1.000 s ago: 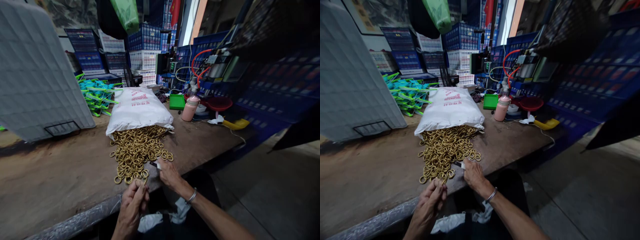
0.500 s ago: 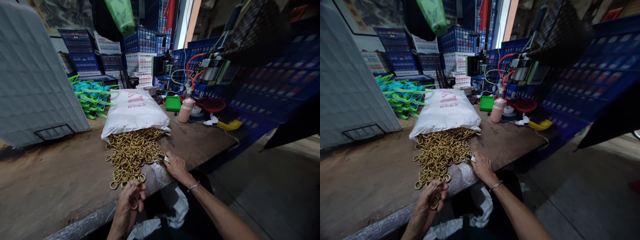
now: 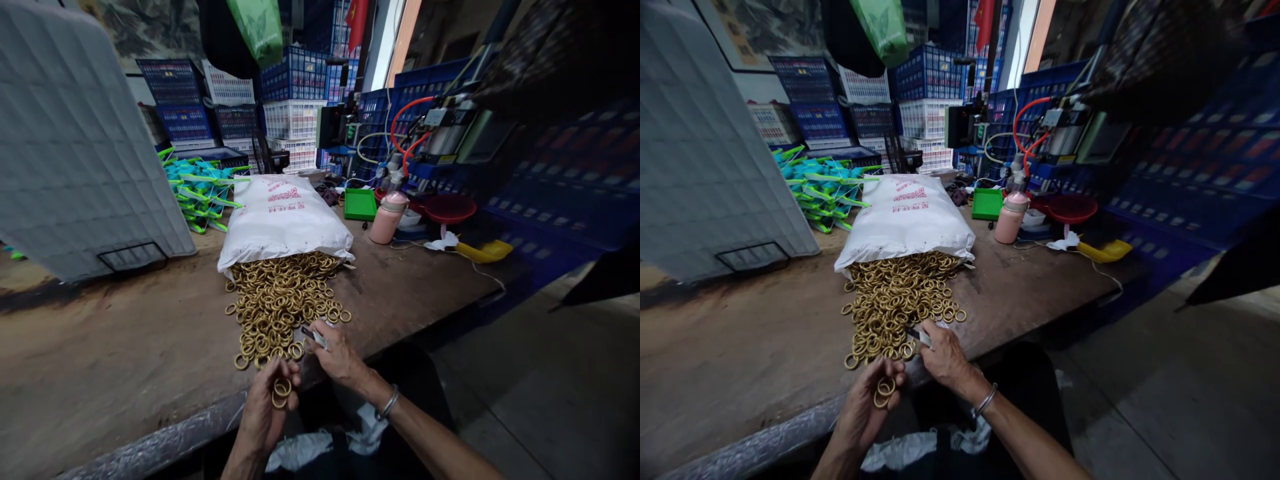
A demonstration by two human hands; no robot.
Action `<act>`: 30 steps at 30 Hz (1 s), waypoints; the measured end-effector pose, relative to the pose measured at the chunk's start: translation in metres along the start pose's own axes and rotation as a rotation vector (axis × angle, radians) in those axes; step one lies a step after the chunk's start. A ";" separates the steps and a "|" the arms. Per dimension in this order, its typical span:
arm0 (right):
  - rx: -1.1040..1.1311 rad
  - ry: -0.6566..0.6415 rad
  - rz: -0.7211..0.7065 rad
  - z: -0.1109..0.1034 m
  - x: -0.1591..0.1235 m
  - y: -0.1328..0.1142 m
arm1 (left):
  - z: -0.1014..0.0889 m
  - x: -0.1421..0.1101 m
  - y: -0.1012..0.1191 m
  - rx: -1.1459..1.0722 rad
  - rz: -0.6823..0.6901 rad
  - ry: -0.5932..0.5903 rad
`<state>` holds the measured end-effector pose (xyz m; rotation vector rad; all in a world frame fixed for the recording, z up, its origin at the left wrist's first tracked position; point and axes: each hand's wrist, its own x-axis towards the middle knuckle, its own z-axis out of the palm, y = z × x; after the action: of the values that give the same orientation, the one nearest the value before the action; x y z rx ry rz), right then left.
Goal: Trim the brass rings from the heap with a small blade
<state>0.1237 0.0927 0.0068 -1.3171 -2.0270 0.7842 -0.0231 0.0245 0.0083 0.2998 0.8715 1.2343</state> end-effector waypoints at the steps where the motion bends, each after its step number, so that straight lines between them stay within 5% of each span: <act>1: 0.039 0.003 -0.002 0.002 0.000 -0.006 | -0.001 0.000 -0.001 0.013 0.022 0.029; 8: 0.143 -0.027 0.017 0.011 -0.004 -0.030 | -0.001 0.004 -0.013 0.219 0.146 0.064; 22: 0.140 -0.124 -0.029 0.012 -0.004 -0.029 | -0.005 0.003 -0.009 0.517 0.284 0.082; 26: 0.144 -0.151 -0.026 0.008 -0.003 -0.031 | -0.004 0.003 -0.007 0.510 0.315 0.097; 30: 0.215 -0.157 0.048 0.006 -0.002 -0.035 | 0.002 0.002 -0.002 0.370 0.207 0.137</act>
<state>0.0991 0.0782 0.0286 -1.2183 -1.9704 1.1254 -0.0203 0.0259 0.0074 0.6203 1.2131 1.2902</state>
